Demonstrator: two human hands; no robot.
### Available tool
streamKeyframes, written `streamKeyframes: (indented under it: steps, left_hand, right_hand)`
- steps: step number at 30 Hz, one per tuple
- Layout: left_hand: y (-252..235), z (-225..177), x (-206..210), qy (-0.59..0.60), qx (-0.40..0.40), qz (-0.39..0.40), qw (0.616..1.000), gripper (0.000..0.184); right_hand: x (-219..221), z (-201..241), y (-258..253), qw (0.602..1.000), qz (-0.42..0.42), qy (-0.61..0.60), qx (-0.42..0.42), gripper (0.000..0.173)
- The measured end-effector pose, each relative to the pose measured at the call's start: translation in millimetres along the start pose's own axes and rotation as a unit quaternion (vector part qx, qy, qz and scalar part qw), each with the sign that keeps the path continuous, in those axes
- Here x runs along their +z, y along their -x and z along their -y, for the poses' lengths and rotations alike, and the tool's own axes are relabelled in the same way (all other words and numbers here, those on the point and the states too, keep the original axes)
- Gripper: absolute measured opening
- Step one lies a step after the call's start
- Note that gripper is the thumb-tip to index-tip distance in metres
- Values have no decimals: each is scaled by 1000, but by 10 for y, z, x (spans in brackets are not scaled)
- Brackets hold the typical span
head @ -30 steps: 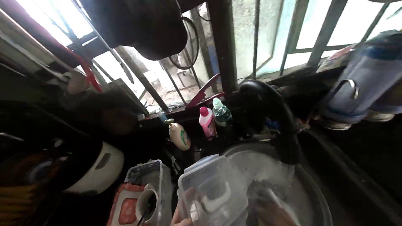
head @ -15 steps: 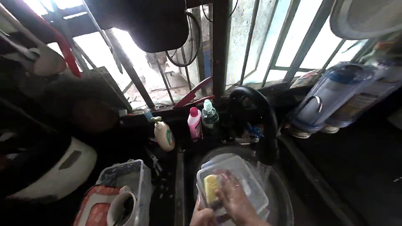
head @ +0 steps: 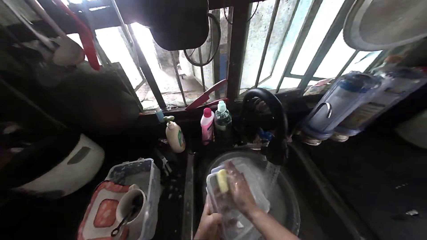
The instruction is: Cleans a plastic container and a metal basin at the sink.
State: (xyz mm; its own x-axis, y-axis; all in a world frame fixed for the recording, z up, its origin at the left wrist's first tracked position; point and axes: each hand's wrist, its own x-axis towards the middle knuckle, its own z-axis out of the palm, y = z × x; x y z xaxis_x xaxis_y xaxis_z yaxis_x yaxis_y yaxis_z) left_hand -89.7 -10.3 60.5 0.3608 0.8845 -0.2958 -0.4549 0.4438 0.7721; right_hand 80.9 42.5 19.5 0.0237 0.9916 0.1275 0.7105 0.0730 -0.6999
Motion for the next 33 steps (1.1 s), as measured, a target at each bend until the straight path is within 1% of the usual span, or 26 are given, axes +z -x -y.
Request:
streamKeyframes:
  steps: [3,4,5,6,8,9,10,11,12,14,16,18,19,20,21,22,23,24,25,26,27,28,29,30,31,33]
  left_hand:
    - [28,-40,-100,56,28,-18,998,87]
    - [40,-61,-123,66,35,-40,996,84]
    - [22,-67,-162,78,45,-51,995,83]
    - [-14,-63,-204,84,50,-61,993,81]
    - [-53,-19,-195,67,34,-102,992,68]
    - [-74,17,-170,52,20,-115,992,59]
    - [-81,37,-136,38,-2,-130,991,43]
    - [-91,19,-108,40,-24,-129,991,35]
    - [-106,-39,-64,48,-43,-119,991,34]
    - [-128,-186,36,68,-60,-67,994,33]
    - [-188,-332,115,94,-42,-32,994,33]
    - [-244,-283,7,73,-25,-43,996,44]
    - [-258,-211,-80,17,-34,-76,996,51]
    - [-238,-129,-140,-43,-52,-119,991,57]
    - [-188,-52,-173,-79,-72,-152,983,61]
    - [-125,20,-199,-74,-90,-173,978,61]
    - [-53,70,-216,-38,-102,-180,978,54]
    - [26,86,-213,10,-99,-166,981,46]
    - [93,75,-192,64,-87,-149,983,38]
    - [140,49,-162,116,-72,-144,980,31]
    - [161,25,-164,153,-56,-148,976,24]
    - [166,-16,-196,162,-40,-147,975,19]
    - [160,-63,-250,149,-25,-142,978,20]
    - [154,-120,-304,122,-12,-136,983,29]
    - [167,-188,-331,87,-5,-133,987,34]
    - [175,-290,-360,5,-4,-130,992,30]
  right_hand:
    - [-225,-471,15,989,36,9,143,58]
    - [-252,-487,130,984,56,24,169,59]
    - [-217,-438,291,985,53,29,163,57]
    - [-141,-332,464,990,35,21,132,57]
    - [-27,-2,783,999,41,-6,32,59]
    - [-17,168,899,998,62,-10,-27,68]
    - [-33,299,981,994,91,-5,-57,82]
    - [-87,384,1006,991,108,13,-74,91]
    - [-156,400,981,991,98,25,-92,89]
    - [-316,307,831,989,44,49,-134,68]
    - [-534,310,584,990,-9,38,-135,49]
    - [-719,321,391,995,-53,-39,-74,43]
    - [-771,320,300,990,-94,-106,-25,46]
    - [-813,345,213,972,-137,-187,38,49]
    - [-845,365,131,944,-168,-262,109,49]
    - [-861,363,58,913,-191,-316,173,48]
    - [-852,357,7,881,-209,-358,227,45]
    - [-799,311,-18,859,-217,-382,263,43]
    - [-721,241,-9,852,-207,-389,282,43]
    - [-638,147,38,858,-176,-379,297,46]
    - [-572,26,102,877,-124,-341,315,52]
    - [-532,-99,152,900,-56,-270,338,61]
    - [-477,-259,186,919,15,-176,351,71]
    - [-413,-456,226,931,90,-66,347,75]
    - [-355,-633,291,930,155,37,330,75]
    - [-210,-958,457,918,228,157,283,76]
